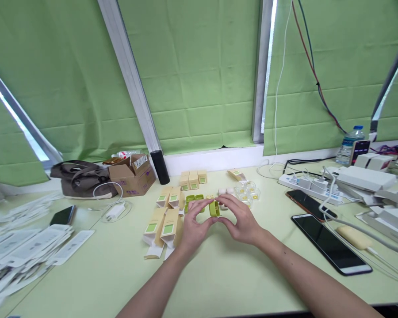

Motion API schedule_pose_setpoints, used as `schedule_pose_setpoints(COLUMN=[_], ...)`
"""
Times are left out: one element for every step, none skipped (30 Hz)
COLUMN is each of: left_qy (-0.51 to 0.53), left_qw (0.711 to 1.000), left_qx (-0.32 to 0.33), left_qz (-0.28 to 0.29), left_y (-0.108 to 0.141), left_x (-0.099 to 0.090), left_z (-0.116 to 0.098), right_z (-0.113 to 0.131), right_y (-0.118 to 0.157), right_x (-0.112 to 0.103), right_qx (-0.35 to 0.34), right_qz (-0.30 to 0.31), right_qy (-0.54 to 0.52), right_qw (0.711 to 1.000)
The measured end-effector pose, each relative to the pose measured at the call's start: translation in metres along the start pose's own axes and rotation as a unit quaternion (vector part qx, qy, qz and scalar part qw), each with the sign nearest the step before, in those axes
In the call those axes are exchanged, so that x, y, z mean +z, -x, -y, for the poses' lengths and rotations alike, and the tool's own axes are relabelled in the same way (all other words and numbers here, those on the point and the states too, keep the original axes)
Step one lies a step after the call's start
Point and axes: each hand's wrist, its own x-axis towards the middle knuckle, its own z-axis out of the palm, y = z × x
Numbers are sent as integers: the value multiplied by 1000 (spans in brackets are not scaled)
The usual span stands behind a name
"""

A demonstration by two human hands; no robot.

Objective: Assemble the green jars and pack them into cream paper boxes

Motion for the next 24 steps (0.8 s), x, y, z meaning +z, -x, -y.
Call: schedule_pose_setpoints(left_qy=[-1, 0, 3, 6, 11, 17, 22, 24, 22, 16, 6, -6, -18, -27, -31, -32, -30, -28, -26, -24, -22, -19, -17, -16], left_qw=[1000, 1000, 1000, 1000, 1000, 999, 999, 999, 999, 999, 999, 999, 999, 999, 998, 998, 998, 999, 999, 999, 998, 998, 998, 998], left_qx=[-1, -5, -13, -21, -28, -30, -28, -23, -18, -15, -15, -18, -23, -28, -33, -37, -40, -42, -43, -44, -45, -48, -51, -54], left_qz=[3, 6, 7, 7, 5, 2, -3, -9, -16, -24, -32, -37, -38, -36, -32, -27, -23, -21, -20, -21, -23, -25, -25, -25], left_y=[1, 1, 2, 2, 3, 3, 4, 3, 3, 3, 2, 2, 1, 1, 1, 1, 1, 1, 1, 1, 1, 1, 1, 1], left_x=[1, 1, 1, 1, 1, 1, 0, 0, -1, -1, -1, -1, -1, 0, 1, 2, 3, 3, 4, 5, 5, 5, 5, 5], left_z=[1, 1, 1, 1, 1, 1, 1, 1, 1, 2, 2, 3, 3, 4, 4, 4, 4, 4, 4, 3, 3, 3, 4, 4], right_z=[-1, -2, -3, -4, -4, -5, -5, -5, -4, -4, -4, -4, -3, -3, -3, -3, -3, -3, -3, -3, -2, -2, -2, -1], right_y=[1, 1, 1, 2, 1, 1, 1, 0, 0, 0, 0, 0, 0, 0, 0, 0, 0, 0, 0, 0, 0, 0, 1, 1], right_x=[2, 3, 4, 5, 6, 7, 7, 8, 8, 8, 8, 9, 9, 9, 10, 10, 11, 11, 12, 12, 12, 12, 12, 12], right_qx=[5, 13, 23, 35, 48, 62, 75, 87, 97, 105, 110, 113, 115, 114, 112, 109, 104, 99, 93, 87, 82, 78, 75, 73], right_qz=[0, 0, -2, -7, -15, -25, -35, -45, -55, -63, -70, -75, -78, -80, -81, -81, -82, -83, -83, -82, -79, -75, -71, -68], right_qy=[-13, -27, -42, -59, -75, -91, -105, -117, -127, -133, -136, -138, -139, -139, -138, -136, -134, -130, -126, -122, -117, -112, -107, -103], right_qw=[1000, 1000, 999, 998, 996, 994, 991, 988, 986, 984, 982, 981, 980, 980, 981, 981, 982, 983, 984, 985, 987, 988, 989, 990])
